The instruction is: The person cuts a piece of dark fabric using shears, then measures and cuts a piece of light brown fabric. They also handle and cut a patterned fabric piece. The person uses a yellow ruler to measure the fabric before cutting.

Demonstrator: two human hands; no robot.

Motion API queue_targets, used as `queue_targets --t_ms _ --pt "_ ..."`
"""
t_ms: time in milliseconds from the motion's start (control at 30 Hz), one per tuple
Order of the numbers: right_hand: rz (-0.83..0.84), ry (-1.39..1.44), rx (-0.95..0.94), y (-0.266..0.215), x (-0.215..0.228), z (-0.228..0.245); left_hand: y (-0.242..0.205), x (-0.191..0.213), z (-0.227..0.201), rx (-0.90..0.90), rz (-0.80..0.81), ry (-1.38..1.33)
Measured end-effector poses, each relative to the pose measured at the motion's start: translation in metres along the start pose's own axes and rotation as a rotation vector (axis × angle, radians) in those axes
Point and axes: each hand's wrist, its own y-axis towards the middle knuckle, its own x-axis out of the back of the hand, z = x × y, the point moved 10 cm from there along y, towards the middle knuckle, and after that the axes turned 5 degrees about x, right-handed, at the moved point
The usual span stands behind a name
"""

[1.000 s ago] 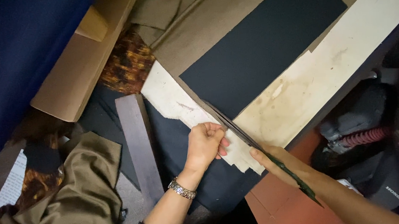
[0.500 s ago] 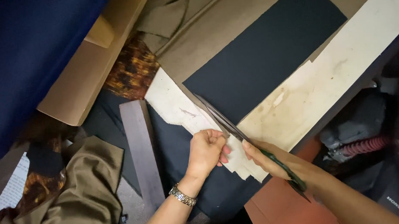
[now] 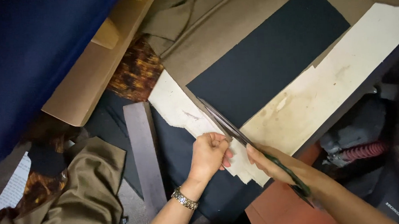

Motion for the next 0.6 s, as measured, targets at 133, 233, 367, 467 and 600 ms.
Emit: queue_targets --t_ms 133,233,367,467,600 --pt "-0.02 -0.096 0.036 0.021 0.003 0.018 0.009 -0.001 0.01 0.007 0.003 -0.001" --pt "0.048 -0.016 0.084 0.037 0.0 0.024 0.011 -0.002 0.002 -0.166 0.036 -0.054" --pt "0.022 0.026 0.04 0.035 0.002 0.029 0.009 -0.002 0.0 -0.154 0.033 -0.049" --pt "0.035 0.034 0.025 0.035 0.0 0.032 0.011 -0.002 0.002 -0.155 0.031 -0.043" --pt "0.024 -0.004 0.123 0.062 -0.001 0.014 0.016 -0.003 0.005 -0.172 0.042 -0.042"
